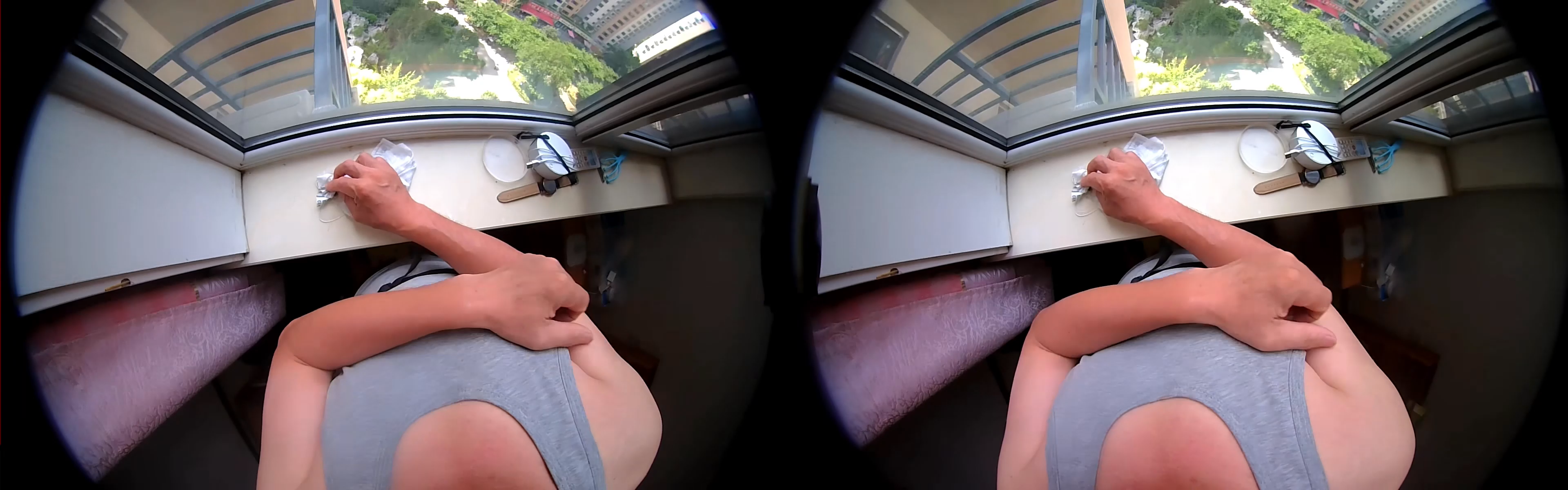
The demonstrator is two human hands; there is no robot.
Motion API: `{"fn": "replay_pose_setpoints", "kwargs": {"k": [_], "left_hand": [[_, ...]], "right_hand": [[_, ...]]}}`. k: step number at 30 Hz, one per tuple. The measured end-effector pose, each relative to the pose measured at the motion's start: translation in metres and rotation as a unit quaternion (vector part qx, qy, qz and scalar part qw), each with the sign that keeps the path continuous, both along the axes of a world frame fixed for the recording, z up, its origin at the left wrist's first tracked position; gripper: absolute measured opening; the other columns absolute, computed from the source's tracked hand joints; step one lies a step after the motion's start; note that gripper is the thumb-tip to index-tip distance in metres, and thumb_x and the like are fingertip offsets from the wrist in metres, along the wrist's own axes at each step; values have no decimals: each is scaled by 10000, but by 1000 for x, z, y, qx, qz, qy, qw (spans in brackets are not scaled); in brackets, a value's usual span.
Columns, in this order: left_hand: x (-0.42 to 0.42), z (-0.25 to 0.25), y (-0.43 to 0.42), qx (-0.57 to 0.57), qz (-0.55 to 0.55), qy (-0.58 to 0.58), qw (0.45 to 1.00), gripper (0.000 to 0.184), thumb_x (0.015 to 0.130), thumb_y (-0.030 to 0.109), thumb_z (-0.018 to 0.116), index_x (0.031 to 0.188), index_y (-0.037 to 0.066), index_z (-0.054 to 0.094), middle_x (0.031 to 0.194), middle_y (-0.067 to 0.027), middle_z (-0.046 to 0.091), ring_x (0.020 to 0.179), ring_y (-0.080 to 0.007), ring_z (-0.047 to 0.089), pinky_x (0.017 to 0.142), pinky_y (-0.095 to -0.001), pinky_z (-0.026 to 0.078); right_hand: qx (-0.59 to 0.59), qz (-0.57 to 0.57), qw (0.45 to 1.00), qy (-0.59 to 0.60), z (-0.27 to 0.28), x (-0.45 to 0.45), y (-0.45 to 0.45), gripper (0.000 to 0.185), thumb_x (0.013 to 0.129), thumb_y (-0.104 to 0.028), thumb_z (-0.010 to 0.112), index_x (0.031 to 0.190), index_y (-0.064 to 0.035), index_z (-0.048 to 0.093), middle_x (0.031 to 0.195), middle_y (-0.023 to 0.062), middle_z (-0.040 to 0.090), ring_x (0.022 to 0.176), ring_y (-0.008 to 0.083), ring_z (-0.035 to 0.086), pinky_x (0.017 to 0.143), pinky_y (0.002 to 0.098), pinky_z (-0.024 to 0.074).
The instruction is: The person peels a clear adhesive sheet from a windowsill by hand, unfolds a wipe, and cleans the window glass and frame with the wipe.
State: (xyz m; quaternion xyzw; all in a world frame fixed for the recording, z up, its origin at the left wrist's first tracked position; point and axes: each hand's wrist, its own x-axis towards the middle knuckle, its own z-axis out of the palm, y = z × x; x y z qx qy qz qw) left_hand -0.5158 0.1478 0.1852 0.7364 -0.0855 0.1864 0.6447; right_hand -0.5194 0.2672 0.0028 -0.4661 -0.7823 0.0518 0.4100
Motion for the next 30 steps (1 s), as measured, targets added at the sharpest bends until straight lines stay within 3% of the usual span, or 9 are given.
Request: {"fn": "replay_pose_setpoints", "kwargs": {"k": [2, 3, 6, 8, 9, 11, 18, 24, 30], "left_hand": [[-33, -38, 14, 9, 173, -57, 983, 299, 978, 170, 884, 802, 23, 691, 702, -128, 665, 633, -304, 667, 622, -436, 521], [-61, -46, 27, 70, 263, -13, 962, 247, 952, 64, 896, 817, 35, 692, 722, -109, 671, 644, -275, 658, 620, -409, 516], [-137, -94, 48, 237, 534, 78, 808, 263, 918, 11, 921, 846, 46, 671, 785, -95, 658, 717, -293, 632, 689, -426, 501], [-180, -121, 53, 318, 625, 146, 698, 208, 905, -2, 909, 974, 52, 720, 974, -114, 750, 938, -350, 714, 863, -471, 561], [-195, -131, 52, 318, 639, 189, 674, 228, 906, 19, 912, 1083, 49, 772, 1138, -129, 797, 1125, -367, 742, 1014, -478, 566], [-210, -150, 55, 348, 646, 246, 634, 330, 913, 50, 920, 1221, 41, 803, 1287, -140, 807, 1290, -369, 719, 1136, -492, 529], [-214, -180, 63, 347, 647, 211, 645, 304, 936, 103, 942, 1221, 28, 870, 1350, -118, 817, 1355, -359, 705, 1192, -504, 503], [-207, -173, 62, 311, 659, 228, 645, 374, 902, 185, 957, 1264, 121, 885, 1443, -74, 793, 1391, -321, 665, 1225, -483, 460], [-191, -175, 65, 325, 658, 217, 644, 321, 864, 253, 981, 1158, 148, 906, 1369, -69, 780, 1378, -321, 645, 1234, -523, 436]], "right_hand": [[-4, 10, 1000, -19, -2, 2, -2, 167, 926, -95, 806, 1049, -162, 897, 1114, 20, 797, 966, 279, 712, 883, 422, 594], [-1, 4, 1000, -20, -4, 4, -3, 167, 926, -95, 806, 1049, -162, 897, 1114, 20, 797, 966, 279, 712, 883, 422, 594], [-24, 17, 996, -89, 5, 18, -8, 209, 911, -123, 828, 1103, -166, 898, 1143, 14, 800, 1012, 264, 715, 894, 420, 587], [-46, 0, 995, -84, 12, 25, -18, 220, 912, -106, 812, 1110, -149, 898, 1161, 40, 799, 1033, 276, 711, 905, 428, 582], [-55, -1, 995, -77, 15, 27, -22, 224, 910, -97, 806, 1109, -143, 897, 1163, 48, 798, 1035, 282, 711, 910, 434, 582], [-58, -3, 996, -71, 13, 28, -22, 225, 905, -92, 803, 1107, -135, 893, 1163, 51, 794, 1043, 287, 711, 916, 437, 582], [-89, 51, 988, -115, 26, -1, -15, 250, 937, -87, 819, 1176, -121, 881, 1203, 77, 787, 1073, 303, 721, 959, 444, 588], [-83, 30, 993, -75, 22, 44, -21, 206, 945, -86, 843, 1142, -128, 886, 1155, 50, 783, 1025, 290, 707, 924, 437, 582], [-68, 28, 996, -48, 23, 27, -17, 235, 919, -36, 851, 1139, -113, 886, 1143, 55, 788, 991, 293, 716, 889, 431, 587]]}}
